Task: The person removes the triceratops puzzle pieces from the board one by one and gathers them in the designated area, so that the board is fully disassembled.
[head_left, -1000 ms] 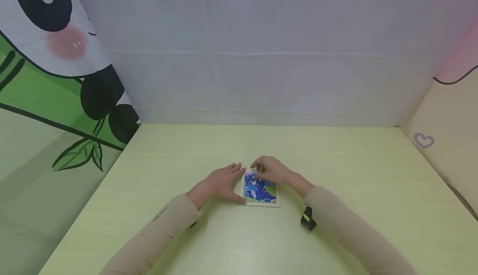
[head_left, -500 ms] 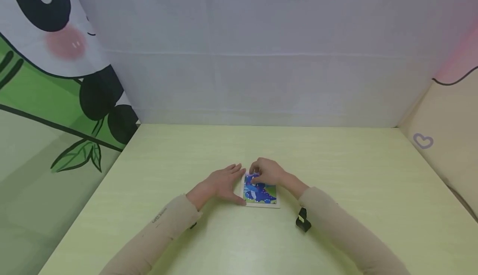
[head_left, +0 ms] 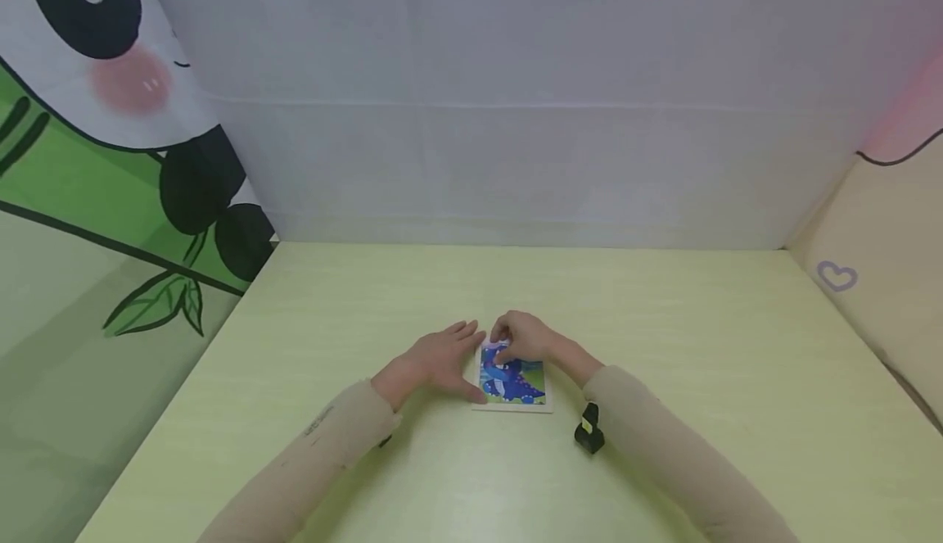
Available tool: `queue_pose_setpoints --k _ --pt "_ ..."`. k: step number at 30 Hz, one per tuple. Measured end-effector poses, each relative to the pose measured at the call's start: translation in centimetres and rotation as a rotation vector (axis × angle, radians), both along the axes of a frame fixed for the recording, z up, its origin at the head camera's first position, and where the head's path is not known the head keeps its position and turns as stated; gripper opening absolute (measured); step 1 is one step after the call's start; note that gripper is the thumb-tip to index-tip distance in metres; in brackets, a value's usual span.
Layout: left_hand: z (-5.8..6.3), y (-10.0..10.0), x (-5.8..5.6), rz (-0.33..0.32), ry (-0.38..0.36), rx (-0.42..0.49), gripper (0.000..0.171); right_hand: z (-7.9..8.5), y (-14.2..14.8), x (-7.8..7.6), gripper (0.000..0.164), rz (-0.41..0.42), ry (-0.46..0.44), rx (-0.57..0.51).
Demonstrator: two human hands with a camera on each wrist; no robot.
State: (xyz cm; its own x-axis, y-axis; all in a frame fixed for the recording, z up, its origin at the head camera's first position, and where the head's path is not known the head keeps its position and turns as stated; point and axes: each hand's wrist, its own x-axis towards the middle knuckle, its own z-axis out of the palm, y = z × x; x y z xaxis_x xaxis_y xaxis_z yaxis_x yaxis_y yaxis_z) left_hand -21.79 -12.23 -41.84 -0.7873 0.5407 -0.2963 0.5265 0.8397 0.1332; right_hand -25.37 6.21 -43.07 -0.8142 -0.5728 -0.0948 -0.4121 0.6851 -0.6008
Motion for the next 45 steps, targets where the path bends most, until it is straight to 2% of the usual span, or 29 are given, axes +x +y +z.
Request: queue_pose_setpoints --k 6,13,20,30,45 --pt "0.8 0.4 0.1 0.002 -0.013 -0.025 0.101 0.1 -0.2 0.2 0.025 0.005 0.005 -0.030" --pt "0.4 0.3 0.7 0.017 0.023 -0.030 0.098 -0.2 0.2 0.4 0.025 0.018 0.008 -0.052" --pt "-0.1 0.2 1.4 0.021 0.055 -0.048 0.096 0.0 0.9 0.5 0.031 0.073 0.005 -0.081" --pt "-0.1 -0.4 1.5 -0.004 0.036 -0.025 0.106 0.0 1.0 0.3 0.030 0.115 -0.009 -0.089" --pt "-0.1 -0.5 1.6 0.018 0.026 0.006 0.106 0.2 1.1 0.1 0.028 0.167 0.093 -0.058"
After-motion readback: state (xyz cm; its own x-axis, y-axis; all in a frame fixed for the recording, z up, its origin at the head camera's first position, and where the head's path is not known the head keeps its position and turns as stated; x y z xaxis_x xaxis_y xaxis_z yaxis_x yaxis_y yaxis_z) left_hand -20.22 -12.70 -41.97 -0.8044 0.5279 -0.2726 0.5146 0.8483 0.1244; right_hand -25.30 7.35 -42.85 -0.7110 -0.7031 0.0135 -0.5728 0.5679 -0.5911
